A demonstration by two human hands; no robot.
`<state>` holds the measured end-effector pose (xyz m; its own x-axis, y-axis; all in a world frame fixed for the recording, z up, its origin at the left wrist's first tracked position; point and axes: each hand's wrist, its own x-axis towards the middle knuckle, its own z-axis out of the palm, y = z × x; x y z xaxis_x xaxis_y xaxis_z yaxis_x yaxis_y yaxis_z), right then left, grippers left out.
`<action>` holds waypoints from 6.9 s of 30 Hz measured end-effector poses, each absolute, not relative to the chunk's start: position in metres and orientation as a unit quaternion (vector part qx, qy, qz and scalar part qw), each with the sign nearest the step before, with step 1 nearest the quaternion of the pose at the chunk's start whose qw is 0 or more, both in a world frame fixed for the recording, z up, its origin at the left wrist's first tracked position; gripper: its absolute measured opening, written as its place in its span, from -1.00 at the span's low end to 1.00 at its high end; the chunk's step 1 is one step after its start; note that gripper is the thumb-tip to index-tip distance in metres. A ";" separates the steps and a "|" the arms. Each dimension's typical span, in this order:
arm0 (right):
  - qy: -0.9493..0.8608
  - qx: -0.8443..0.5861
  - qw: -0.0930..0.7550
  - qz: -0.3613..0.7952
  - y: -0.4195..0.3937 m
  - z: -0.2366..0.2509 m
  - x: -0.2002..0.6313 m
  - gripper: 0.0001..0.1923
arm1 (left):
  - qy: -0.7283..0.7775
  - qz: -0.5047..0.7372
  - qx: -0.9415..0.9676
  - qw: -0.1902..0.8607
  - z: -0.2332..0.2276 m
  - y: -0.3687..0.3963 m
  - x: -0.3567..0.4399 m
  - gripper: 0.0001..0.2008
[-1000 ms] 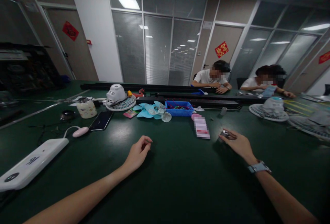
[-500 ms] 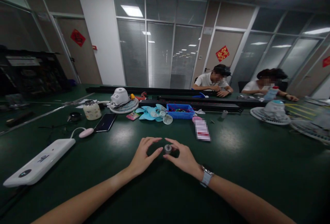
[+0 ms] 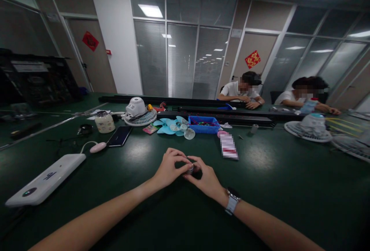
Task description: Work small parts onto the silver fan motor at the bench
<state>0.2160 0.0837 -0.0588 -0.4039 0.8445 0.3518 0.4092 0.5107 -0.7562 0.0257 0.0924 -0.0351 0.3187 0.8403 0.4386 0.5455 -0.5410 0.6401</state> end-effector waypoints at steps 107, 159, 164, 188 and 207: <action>-0.638 -0.695 0.329 -0.034 0.123 -0.024 0.397 -0.59 | 0.567 0.481 0.605 0.285 -0.073 0.094 -0.008 -0.70; -0.632 -0.681 0.366 -0.050 0.142 -0.041 0.396 -0.42 | 0.535 0.270 0.779 0.183 -0.072 0.103 -0.013 -0.71; -0.562 -0.770 0.288 -0.090 0.152 -0.058 0.452 -0.44 | 0.533 0.267 0.782 0.182 -0.074 0.103 -0.014 -0.70; -0.888 -0.392 0.228 0.076 0.104 -0.058 0.191 -0.71 | 0.573 0.417 0.664 0.239 -0.076 0.102 -0.009 -0.58; -0.636 -0.673 0.308 -0.218 0.135 -0.037 0.452 -0.55 | 0.570 0.392 0.675 0.255 -0.074 0.101 -0.009 -0.58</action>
